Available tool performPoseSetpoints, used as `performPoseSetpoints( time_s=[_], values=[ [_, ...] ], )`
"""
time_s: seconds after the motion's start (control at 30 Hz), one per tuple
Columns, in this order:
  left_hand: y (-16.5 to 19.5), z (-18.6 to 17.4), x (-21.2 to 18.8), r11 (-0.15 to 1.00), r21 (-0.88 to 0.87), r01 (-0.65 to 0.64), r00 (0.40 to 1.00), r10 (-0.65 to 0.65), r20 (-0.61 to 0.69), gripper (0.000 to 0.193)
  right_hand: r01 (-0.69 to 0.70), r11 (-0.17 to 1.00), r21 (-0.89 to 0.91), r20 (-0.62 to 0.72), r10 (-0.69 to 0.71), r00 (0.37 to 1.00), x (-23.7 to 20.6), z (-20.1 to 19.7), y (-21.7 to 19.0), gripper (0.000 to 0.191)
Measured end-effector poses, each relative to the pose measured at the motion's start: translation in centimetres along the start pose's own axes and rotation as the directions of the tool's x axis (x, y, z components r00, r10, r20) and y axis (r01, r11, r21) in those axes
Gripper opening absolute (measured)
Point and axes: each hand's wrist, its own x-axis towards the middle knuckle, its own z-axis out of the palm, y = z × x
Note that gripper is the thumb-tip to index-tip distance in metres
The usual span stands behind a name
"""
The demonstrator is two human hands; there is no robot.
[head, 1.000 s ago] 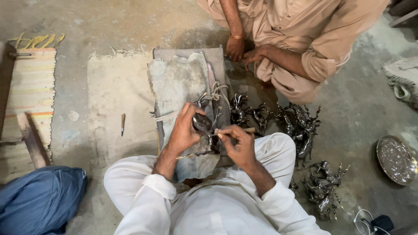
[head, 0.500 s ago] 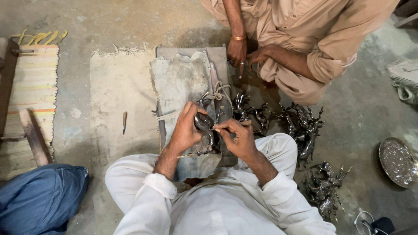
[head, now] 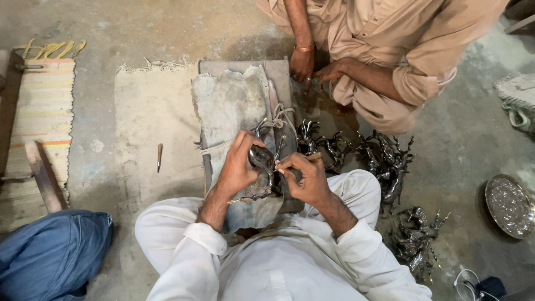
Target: The person sits cross-legged on the workshop floor finishing small cast metal horse figurines. They hold each figurine against a leather pad and use a small hand tool to scrape and detail the casting, setting finished pieces aside and picking up new ones one at a time.
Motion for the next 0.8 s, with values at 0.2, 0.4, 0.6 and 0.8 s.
performPoseSetpoints(
  time_s=[0.2, 0.4, 0.6, 0.8],
  values=[
    [-0.2, 0.1, -0.2, 0.999, 0.014, -0.045, 0.999, 0.045, -0.026, 0.052, -0.290, 0.955, -0.066, -0.084, 0.285, 0.955, -1.2, 1.0, -0.6, 0.013],
    [-0.1, 0.2, -0.5, 0.999, 0.036, -0.025, 0.999, 0.026, -0.032, 0.053, -0.368, 0.928, 0.061, -0.153, 0.373, 0.915, -2.2, 2.1, -1.1, 0.009],
    [-0.1, 0.3, -0.6, 0.997, 0.061, -0.044, 0.998, 0.046, -0.034, 0.054, -0.362, 0.921, 0.146, -0.200, 0.386, 0.901, -2.5, 2.6, -1.7, 0.007],
    [0.1, 0.2, -0.8, 0.998, 0.058, -0.018, 1.000, 0.019, -0.025, 0.054, -0.348, 0.931, 0.111, -0.177, 0.363, 0.915, -2.8, 2.4, -1.5, 0.008]
  ],
)
